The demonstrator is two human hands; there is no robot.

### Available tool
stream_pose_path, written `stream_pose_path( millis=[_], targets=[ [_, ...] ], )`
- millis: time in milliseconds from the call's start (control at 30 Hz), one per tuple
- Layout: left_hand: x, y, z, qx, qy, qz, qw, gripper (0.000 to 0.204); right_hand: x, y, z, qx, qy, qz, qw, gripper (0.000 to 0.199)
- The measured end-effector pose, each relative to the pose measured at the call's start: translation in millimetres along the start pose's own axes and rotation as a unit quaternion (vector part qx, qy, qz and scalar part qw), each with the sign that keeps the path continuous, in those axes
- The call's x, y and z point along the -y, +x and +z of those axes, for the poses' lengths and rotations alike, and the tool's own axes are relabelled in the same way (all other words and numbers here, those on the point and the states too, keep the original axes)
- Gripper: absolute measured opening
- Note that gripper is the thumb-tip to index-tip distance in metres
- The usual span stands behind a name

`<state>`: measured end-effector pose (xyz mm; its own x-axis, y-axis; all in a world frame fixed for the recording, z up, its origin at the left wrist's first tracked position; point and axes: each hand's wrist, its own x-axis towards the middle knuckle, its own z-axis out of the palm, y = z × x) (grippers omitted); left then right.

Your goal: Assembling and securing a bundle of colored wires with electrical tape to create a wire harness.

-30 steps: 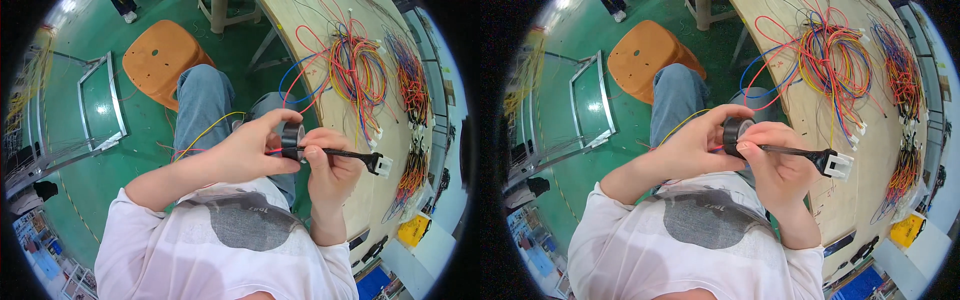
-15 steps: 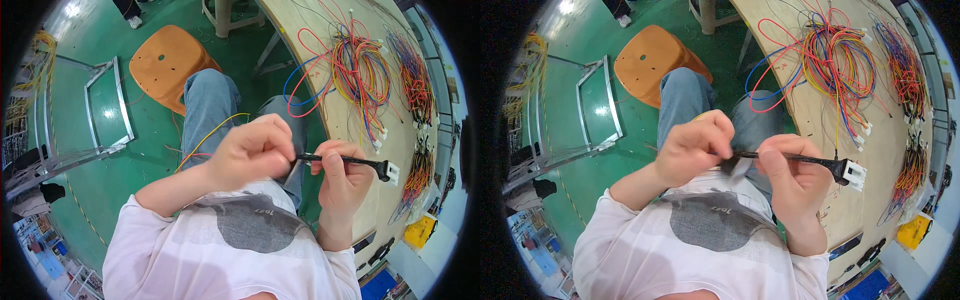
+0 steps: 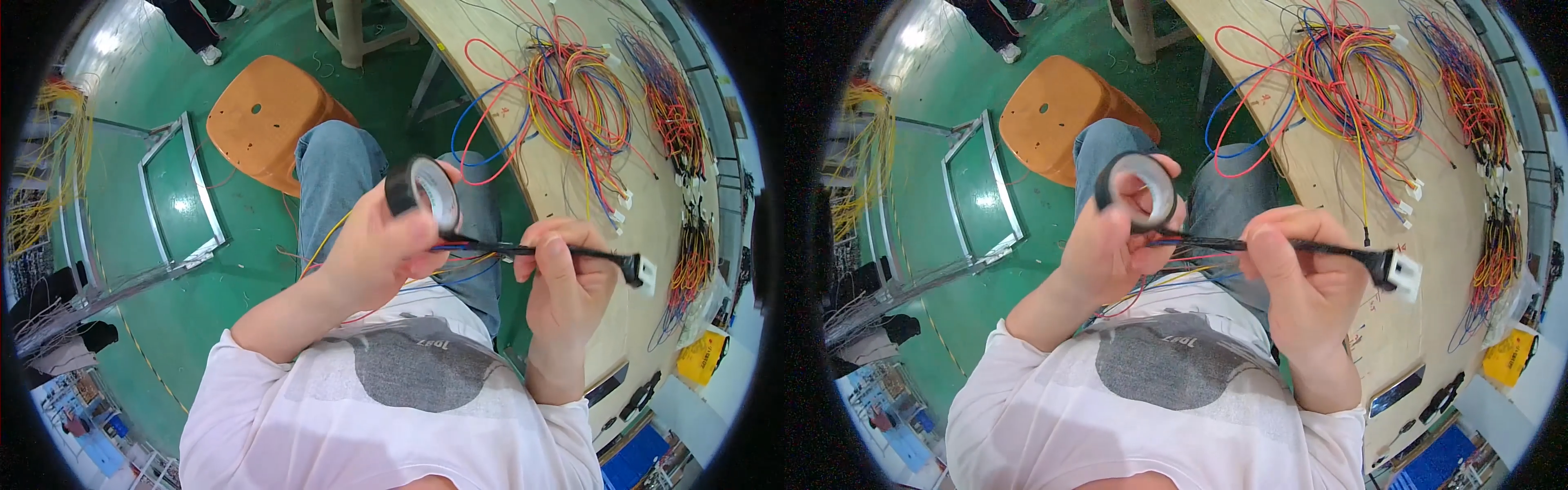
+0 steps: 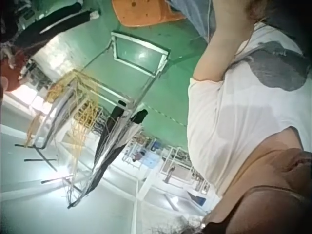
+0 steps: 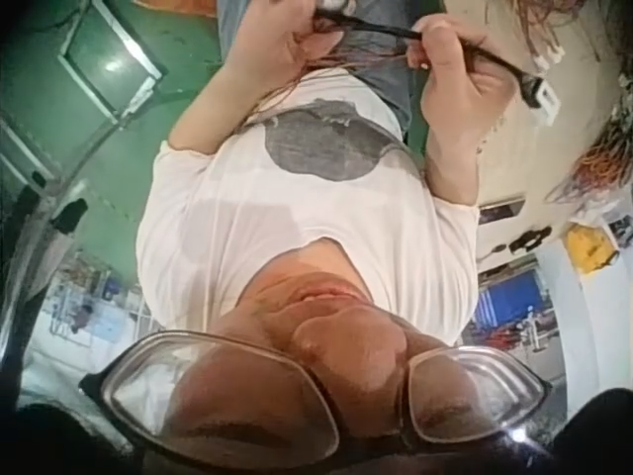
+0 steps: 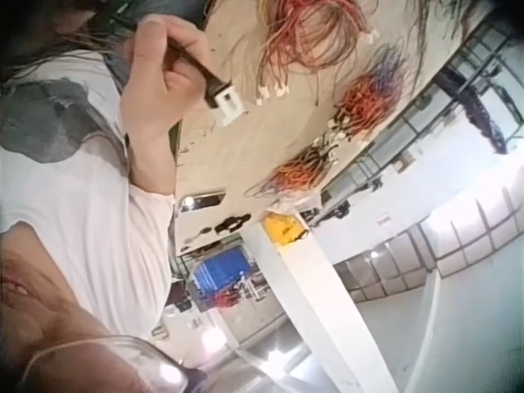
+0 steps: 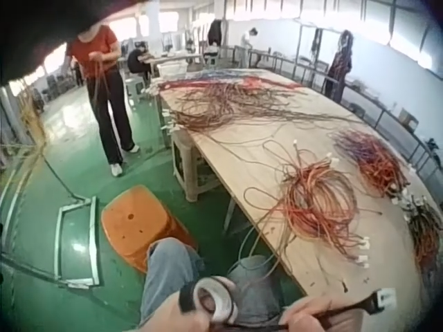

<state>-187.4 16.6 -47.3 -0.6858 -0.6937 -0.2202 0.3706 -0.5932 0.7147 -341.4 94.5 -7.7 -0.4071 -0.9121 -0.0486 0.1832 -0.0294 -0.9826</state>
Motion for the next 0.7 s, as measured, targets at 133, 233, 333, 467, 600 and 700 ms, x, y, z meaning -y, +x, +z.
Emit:
stream_pose_path(
  millis=[133,233,333,467,600,700],
  targets=[
    [17.2,1.6,-18.5,0.143,0.168,0.177,0.959,0.052,6.4,2.2,-1.5,0.0,-0.029,0.012,1.0,0.01],
    [16.5,-0.1,-0.4,0.047,0.308,0.174,0.934,0.053,3.5,3.6,-0.2,-0.002,0.004,-0.005,1.0,0.007],
    [19.3,5.7,6.4,-0.027,0.214,0.056,0.975,0.061,-0.6,3.3,5.3,0.001,-0.003,-0.011,1.0,0.005],
    [6.9,13.4,-3.6,0.104,-0.077,-0.205,0.97,0.055,-4.8,5.9,-1.4,0.004,-0.014,-0.001,1.0,0.004],
    [-5.8,7.4,-0.1,-0.077,-0.159,-0.154,0.972,0.023,-5.0,3.2,-5.5,-0.023,0.024,0.007,0.999,0.008],
    [6.9,7.3,-11.7,0.057,0.105,0.103,0.987,0.028,-0.5,11.7,-8.0,-0.044,-0.004,0.044,0.998,0.01]
  ],
)
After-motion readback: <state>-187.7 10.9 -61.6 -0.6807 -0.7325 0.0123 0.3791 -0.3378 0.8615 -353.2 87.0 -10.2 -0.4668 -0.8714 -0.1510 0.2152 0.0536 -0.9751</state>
